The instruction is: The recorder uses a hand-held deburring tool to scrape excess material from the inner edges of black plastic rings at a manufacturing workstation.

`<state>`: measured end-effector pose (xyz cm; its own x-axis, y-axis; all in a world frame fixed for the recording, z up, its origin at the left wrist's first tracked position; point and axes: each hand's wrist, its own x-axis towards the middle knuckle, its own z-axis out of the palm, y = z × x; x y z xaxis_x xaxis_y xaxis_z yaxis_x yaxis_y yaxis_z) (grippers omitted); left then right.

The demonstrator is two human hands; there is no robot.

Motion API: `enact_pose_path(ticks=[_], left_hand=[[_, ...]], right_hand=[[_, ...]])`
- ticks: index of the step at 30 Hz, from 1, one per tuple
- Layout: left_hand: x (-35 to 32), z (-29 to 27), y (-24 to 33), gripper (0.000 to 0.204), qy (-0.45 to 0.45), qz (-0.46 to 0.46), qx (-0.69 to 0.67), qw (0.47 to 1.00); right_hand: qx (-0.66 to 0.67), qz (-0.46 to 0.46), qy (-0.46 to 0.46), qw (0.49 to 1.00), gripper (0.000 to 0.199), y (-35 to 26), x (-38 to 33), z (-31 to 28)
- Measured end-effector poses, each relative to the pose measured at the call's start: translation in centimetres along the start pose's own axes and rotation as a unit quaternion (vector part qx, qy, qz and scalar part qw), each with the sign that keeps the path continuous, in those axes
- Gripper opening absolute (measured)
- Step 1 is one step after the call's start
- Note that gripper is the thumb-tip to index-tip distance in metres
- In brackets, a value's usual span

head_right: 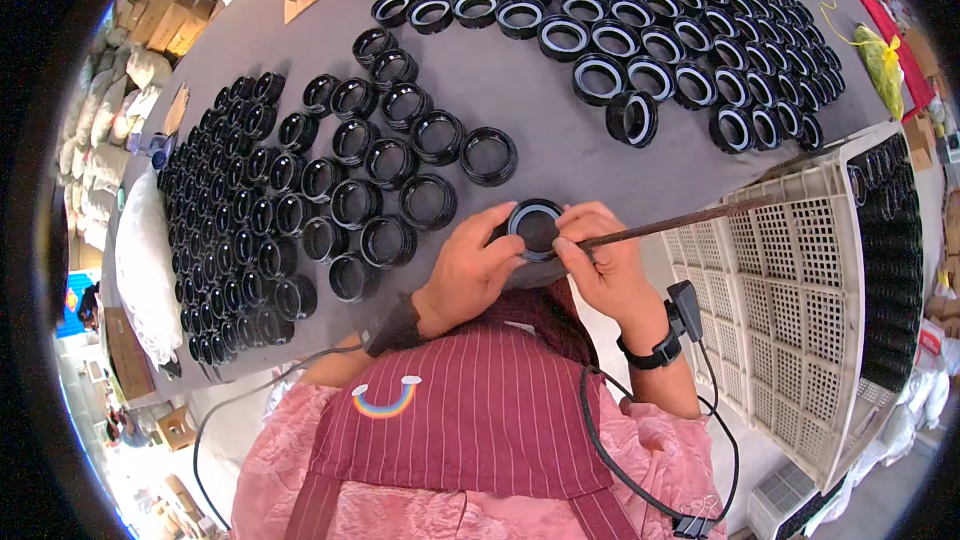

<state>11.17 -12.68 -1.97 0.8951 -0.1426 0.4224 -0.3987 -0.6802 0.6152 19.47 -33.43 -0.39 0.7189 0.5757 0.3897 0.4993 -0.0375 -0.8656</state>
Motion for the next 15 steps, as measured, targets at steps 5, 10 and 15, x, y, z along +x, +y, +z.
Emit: enact_pose_path(ticks=[5, 10, 15], left_hand=[[0.2, 0.1, -0.2, 0.021, 0.003, 0.004, -0.014, 1.0], [-0.1, 0.4, -0.6, 0.027, 0.008, 0.009, -0.02, 1.0], [-0.2, 0.4, -0.9, 0.025, 0.01, 0.012, -0.022, 1.0]], right_hand=[[-0.099, -0.037, 0.015, 0.994, 0.003, 0.0, 0.5, -0.8], [-0.127, -0.058, 0.047, 0.989, 0.004, -0.2, 1.3, 0.1], [-0.139, -0.07, 0.055, 0.986, 0.007, 0.7, 0.7, 1.9]])
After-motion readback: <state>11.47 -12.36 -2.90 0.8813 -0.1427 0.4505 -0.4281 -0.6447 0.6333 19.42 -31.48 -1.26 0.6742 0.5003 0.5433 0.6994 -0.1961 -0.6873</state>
